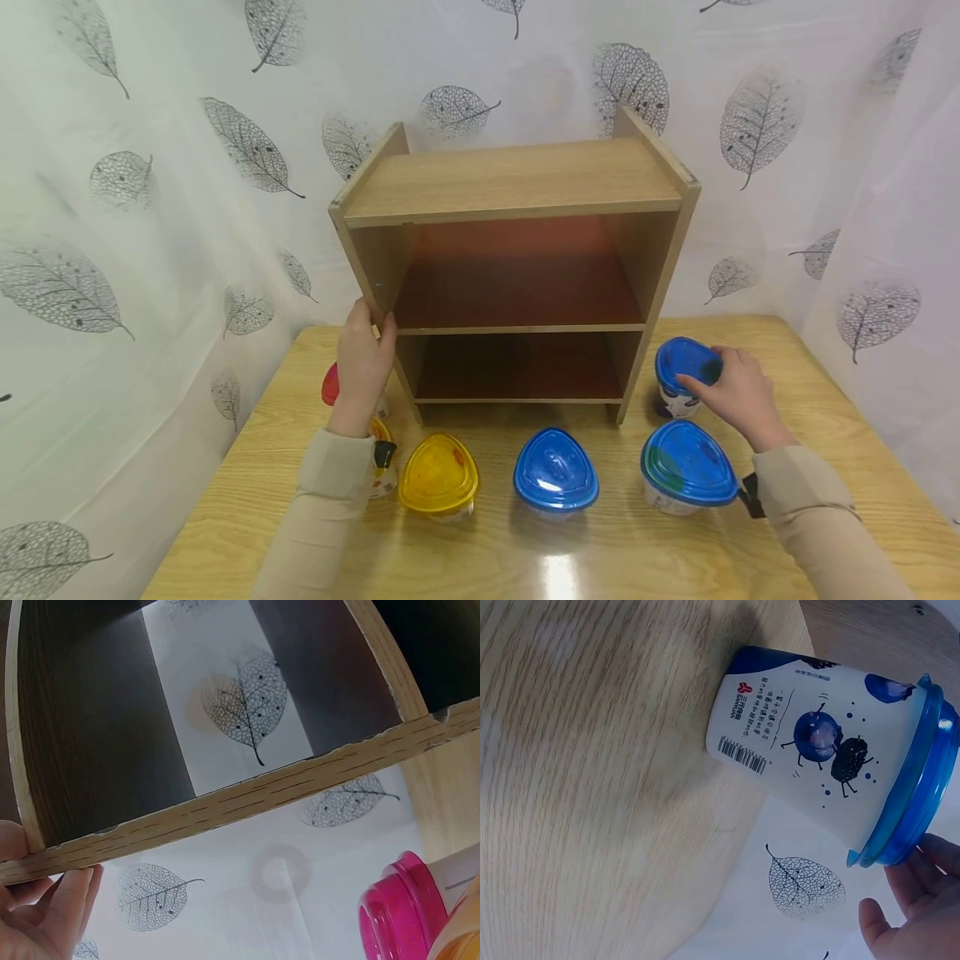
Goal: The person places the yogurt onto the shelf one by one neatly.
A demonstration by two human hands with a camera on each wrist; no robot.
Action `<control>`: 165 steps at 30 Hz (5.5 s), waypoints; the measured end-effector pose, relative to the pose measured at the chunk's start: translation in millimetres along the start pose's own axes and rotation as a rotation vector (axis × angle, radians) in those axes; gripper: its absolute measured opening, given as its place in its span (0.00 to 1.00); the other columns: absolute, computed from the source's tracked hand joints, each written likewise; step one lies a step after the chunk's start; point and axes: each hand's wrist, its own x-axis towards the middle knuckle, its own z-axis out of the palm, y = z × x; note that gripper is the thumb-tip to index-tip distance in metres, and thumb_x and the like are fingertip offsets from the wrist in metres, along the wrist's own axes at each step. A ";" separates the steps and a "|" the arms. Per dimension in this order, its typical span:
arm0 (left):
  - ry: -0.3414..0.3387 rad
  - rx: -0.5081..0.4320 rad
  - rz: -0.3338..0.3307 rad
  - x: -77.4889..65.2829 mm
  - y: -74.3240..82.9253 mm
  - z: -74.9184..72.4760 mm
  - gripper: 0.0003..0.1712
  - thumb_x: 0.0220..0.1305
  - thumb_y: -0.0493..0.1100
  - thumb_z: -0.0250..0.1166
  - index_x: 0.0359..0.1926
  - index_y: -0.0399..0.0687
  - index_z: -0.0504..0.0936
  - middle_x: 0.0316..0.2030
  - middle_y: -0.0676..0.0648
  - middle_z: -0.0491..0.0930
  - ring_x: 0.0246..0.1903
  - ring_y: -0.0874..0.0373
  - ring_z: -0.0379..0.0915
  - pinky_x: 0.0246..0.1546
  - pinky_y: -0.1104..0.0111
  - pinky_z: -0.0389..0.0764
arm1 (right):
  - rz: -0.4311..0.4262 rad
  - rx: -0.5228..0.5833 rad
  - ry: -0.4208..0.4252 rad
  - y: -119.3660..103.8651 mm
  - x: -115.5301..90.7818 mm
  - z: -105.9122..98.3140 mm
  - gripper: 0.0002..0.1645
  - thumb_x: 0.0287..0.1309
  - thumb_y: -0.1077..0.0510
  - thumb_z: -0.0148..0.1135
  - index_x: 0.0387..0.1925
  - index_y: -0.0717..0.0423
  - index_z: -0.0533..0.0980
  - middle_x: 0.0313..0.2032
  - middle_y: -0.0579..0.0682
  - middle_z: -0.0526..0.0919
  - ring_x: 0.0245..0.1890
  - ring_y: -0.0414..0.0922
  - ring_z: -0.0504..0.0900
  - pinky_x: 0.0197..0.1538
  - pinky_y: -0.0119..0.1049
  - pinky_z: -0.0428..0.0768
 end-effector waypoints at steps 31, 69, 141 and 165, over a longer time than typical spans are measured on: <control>0.003 0.003 -0.006 -0.1 1.2 -0.5 0.14 0.59 0.38 0.56 0.41 0.30 0.70 0.35 0.35 0.74 0.33 0.42 0.74 0.32 0.55 0.77 | -0.027 -0.099 0.015 3.2 -1.9 3.7 0.49 0.49 0.37 0.56 0.53 0.78 0.59 0.48 0.76 0.60 0.46 0.71 0.57 0.32 0.66 0.61; 0.009 0.007 -0.003 -0.3 1.7 0.5 0.14 0.59 0.38 0.56 0.42 0.30 0.70 0.36 0.35 0.74 0.34 0.42 0.74 0.33 0.55 0.77 | -0.058 0.061 -0.031 5.9 0.4 3.3 0.46 0.52 0.48 0.58 0.54 0.83 0.53 0.48 0.80 0.59 0.46 0.73 0.59 0.44 0.67 0.60; 0.003 0.020 0.000 -0.3 0.4 0.1 0.13 0.59 0.38 0.56 0.40 0.30 0.70 0.35 0.35 0.74 0.34 0.42 0.73 0.34 0.56 0.76 | 0.068 0.524 -0.236 51.1 -15.4 29.2 0.46 0.59 0.49 0.51 0.65 0.66 0.39 0.61 0.73 0.46 0.59 0.69 0.46 0.49 0.69 0.52; 0.005 -0.001 0.017 -0.3 -0.7 1.1 0.13 0.58 0.37 0.56 0.41 0.30 0.71 0.35 0.35 0.75 0.35 0.43 0.73 0.37 0.57 0.76 | 0.070 0.570 -0.319 48.1 -1.0 54.3 0.50 0.56 0.53 0.56 0.64 0.69 0.34 0.59 0.76 0.48 0.57 0.72 0.48 0.50 0.68 0.53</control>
